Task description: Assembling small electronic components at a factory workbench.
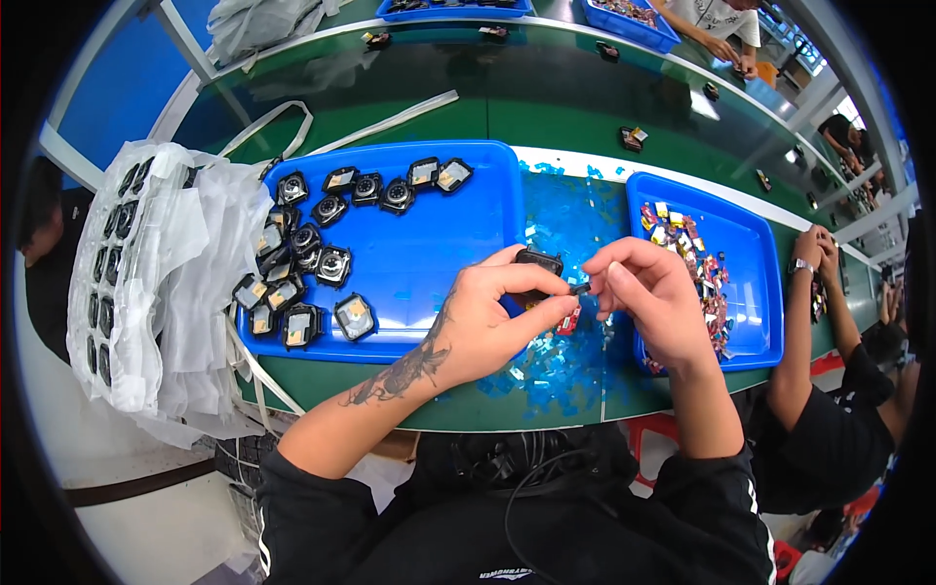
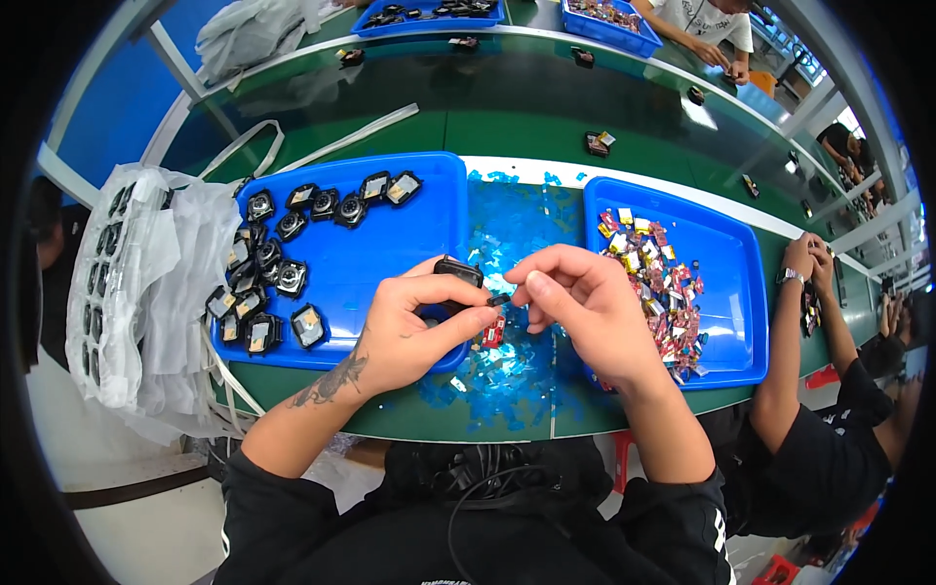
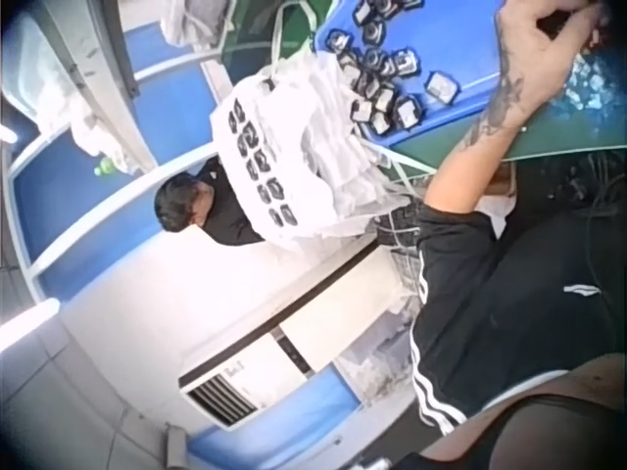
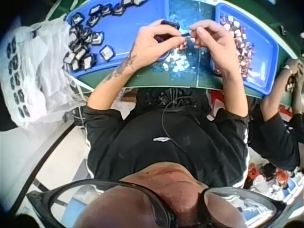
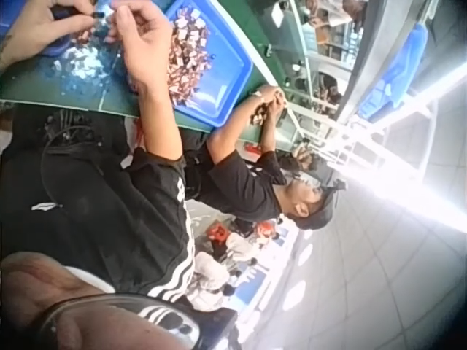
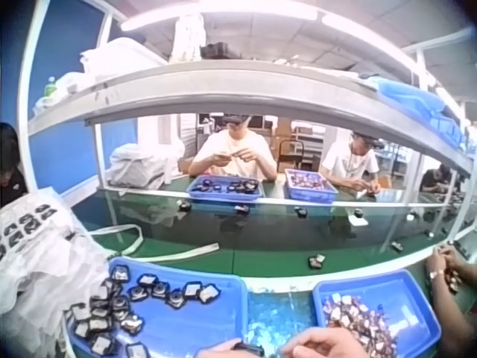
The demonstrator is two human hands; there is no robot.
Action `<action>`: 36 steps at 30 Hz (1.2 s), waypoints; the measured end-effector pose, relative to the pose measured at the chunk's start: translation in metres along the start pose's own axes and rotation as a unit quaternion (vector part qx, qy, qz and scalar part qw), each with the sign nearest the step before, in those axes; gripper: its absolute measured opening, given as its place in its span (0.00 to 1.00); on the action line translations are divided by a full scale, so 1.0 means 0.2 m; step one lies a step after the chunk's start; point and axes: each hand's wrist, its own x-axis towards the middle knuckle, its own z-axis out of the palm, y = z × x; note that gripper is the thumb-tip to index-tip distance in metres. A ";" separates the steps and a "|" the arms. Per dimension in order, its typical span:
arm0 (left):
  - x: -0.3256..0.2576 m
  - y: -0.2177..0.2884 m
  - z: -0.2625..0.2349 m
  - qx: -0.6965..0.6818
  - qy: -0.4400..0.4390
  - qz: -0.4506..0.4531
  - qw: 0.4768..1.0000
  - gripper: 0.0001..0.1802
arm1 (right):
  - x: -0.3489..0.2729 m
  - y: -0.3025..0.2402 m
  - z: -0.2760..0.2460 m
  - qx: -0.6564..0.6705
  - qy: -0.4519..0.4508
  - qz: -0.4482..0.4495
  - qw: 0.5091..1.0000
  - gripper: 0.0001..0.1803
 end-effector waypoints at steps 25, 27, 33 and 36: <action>-0.01 -0.04 0.01 0.009 -0.008 -0.003 1.000 0.07 | -0.03 0.05 0.08 -0.108 -0.003 -0.090 0.990 0.09; 0.00 -0.03 0.02 -0.001 -0.036 0.003 0.999 0.09 | -0.02 0.09 0.09 -0.060 0.038 -0.112 0.991 0.08; 0.01 -0.01 0.00 -0.112 0.080 -0.096 0.986 0.14 | -0.08 0.02 0.07 -0.031 0.115 -0.176 0.977 0.07; 0.02 0.02 -0.03 -0.053 0.007 -0.110 0.992 0.14 | -0.12 -0.01 0.08 -0.125 0.083 -0.071 0.986 0.10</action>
